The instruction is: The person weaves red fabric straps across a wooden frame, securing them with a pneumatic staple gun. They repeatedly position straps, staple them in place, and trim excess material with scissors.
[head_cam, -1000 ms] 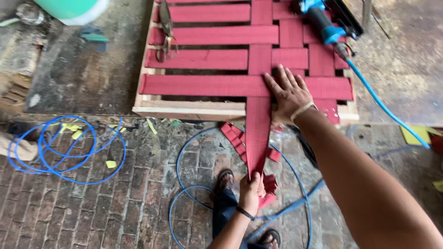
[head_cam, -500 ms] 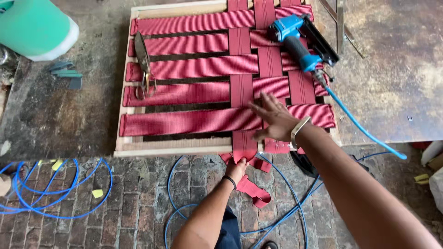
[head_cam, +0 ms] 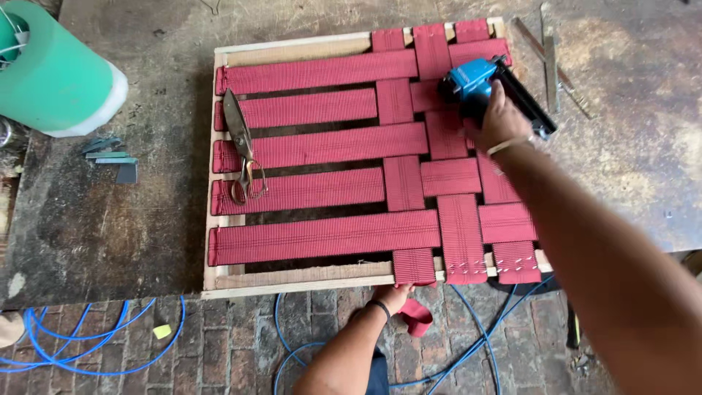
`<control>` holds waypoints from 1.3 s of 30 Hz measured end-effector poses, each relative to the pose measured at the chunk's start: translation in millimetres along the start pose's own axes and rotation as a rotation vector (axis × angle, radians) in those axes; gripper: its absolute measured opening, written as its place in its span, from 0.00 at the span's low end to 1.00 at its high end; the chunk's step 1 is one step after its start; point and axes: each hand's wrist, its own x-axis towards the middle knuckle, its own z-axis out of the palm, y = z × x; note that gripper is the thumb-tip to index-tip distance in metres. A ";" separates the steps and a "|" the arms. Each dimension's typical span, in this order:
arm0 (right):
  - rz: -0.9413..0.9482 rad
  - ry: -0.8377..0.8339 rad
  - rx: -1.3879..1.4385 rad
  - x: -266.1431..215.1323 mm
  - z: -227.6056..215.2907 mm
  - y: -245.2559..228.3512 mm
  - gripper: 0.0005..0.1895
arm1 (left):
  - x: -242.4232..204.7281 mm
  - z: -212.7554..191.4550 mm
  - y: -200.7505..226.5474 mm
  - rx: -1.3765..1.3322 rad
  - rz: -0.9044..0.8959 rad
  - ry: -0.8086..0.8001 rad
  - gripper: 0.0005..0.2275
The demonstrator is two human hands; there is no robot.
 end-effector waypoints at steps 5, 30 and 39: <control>0.186 -0.291 -0.164 6.9 -18.8 6.3 0.51 | 5.8 -5.6 1.9 0.061 -0.156 -0.096 0.19; 0.601 -0.511 0.539 -344.9 -65.0 -55.6 0.14 | 4.0 -12.5 41.1 0.331 -0.164 -0.044 0.19; 0.581 -0.550 0.443 -347.6 -64.5 -75.4 0.14 | 7.1 -13.0 42.5 0.405 -0.158 -0.096 0.22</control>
